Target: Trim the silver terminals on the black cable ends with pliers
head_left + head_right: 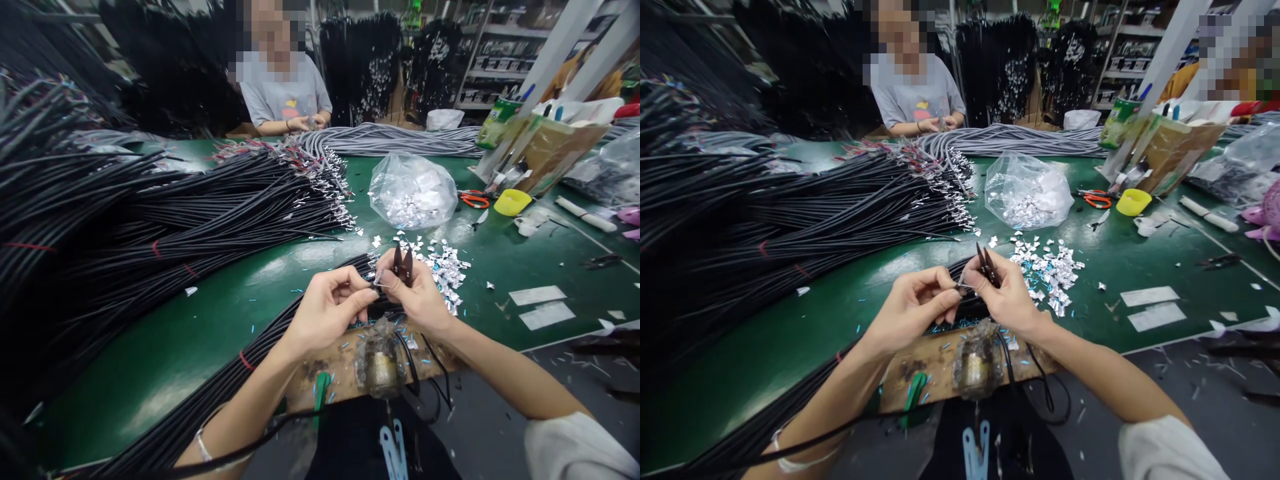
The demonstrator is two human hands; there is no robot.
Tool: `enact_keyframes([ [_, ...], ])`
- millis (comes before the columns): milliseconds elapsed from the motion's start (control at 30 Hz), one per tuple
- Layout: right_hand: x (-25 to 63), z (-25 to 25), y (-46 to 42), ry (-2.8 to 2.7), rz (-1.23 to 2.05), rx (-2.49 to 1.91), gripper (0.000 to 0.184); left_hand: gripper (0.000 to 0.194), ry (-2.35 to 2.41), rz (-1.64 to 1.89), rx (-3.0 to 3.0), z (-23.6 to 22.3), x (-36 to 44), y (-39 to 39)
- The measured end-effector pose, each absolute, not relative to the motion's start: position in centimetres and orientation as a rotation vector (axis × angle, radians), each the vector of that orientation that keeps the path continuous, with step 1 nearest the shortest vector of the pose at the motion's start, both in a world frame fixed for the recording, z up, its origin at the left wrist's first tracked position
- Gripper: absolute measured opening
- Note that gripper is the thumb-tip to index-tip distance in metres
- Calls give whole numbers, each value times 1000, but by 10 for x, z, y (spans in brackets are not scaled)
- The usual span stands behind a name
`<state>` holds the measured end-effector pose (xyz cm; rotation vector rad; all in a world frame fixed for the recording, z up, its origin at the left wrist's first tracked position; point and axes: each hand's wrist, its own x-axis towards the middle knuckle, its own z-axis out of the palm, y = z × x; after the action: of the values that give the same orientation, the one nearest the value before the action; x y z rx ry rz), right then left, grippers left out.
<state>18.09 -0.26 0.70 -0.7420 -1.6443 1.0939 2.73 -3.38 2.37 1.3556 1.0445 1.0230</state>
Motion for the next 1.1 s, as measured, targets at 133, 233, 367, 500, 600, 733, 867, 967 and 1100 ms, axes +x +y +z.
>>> enact_keyframes([
  [133,182,9,-7,-1663,863,-776,12,37,1047,1011,1396,25,24,-33],
  [233,183,10,-11,-1652,760,-779,10,38,1051,987,1431,26,21,-33],
  [367,184,9,-16,-1618,641,-797,14,34,1051,991,1434,24,23,-33],
  [500,182,10,-18,-1611,610,-853,17,24,1101,1087,1426,17,31,-34],
  [600,180,11,-18,-1587,646,-917,16,23,1198,1178,1458,11,39,-38],
  [733,181,4,-18,-1687,446,-803,20,22,1447,1338,1687,7,45,-41],
  [867,185,-5,-18,-1874,335,-629,24,16,1739,1305,2245,6,44,-43],
  [967,183,-3,-17,-1961,428,-680,26,17,1839,1089,2502,2,41,-41],
  [1100,182,8,-5,-1692,715,-909,17,19,1644,1079,2503,-3,39,-35],
])
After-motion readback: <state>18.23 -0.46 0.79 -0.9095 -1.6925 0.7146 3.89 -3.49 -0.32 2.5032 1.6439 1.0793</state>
